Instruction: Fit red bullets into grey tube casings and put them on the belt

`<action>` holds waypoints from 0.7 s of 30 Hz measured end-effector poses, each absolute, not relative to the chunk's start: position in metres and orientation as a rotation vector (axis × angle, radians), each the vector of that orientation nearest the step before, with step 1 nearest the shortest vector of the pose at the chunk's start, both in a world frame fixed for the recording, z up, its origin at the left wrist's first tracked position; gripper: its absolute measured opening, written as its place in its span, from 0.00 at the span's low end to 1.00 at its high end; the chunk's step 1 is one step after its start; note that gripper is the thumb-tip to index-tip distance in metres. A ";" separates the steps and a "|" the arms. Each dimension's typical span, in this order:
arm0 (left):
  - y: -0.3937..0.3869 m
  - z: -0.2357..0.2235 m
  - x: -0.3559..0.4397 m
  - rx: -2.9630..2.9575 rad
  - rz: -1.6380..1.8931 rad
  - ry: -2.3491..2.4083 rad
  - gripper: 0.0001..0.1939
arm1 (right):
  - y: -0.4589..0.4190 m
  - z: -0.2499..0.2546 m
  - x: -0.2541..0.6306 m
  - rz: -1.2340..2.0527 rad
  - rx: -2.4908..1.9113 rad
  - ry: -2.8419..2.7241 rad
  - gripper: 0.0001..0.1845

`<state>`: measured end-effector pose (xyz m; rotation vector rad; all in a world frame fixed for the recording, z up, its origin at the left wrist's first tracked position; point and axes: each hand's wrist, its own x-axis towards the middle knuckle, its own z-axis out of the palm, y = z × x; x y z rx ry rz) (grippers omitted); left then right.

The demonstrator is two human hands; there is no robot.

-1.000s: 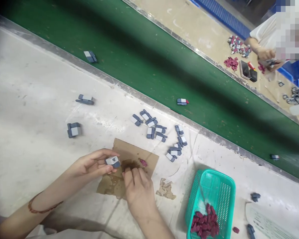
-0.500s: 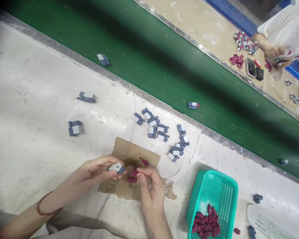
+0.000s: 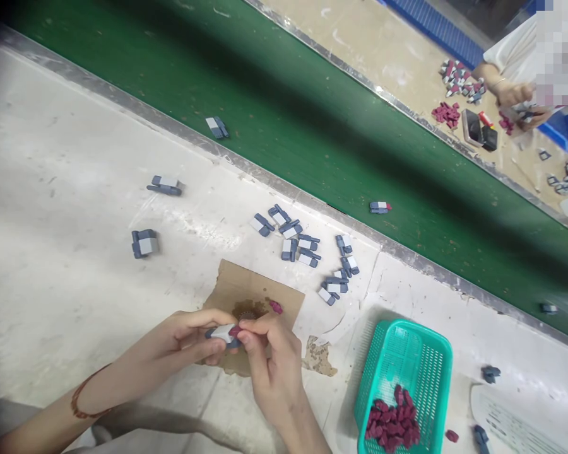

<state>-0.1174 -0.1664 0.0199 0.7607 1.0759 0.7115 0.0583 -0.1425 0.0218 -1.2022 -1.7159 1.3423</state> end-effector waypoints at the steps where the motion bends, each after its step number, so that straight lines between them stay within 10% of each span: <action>1: -0.167 0.019 -0.117 0.796 0.703 1.088 0.11 | -0.142 0.022 0.058 1.323 -1.190 -1.753 0.08; 21: -0.141 0.019 -0.119 1.333 0.618 1.133 0.10 | -0.138 0.021 0.068 1.278 -1.299 -1.646 0.05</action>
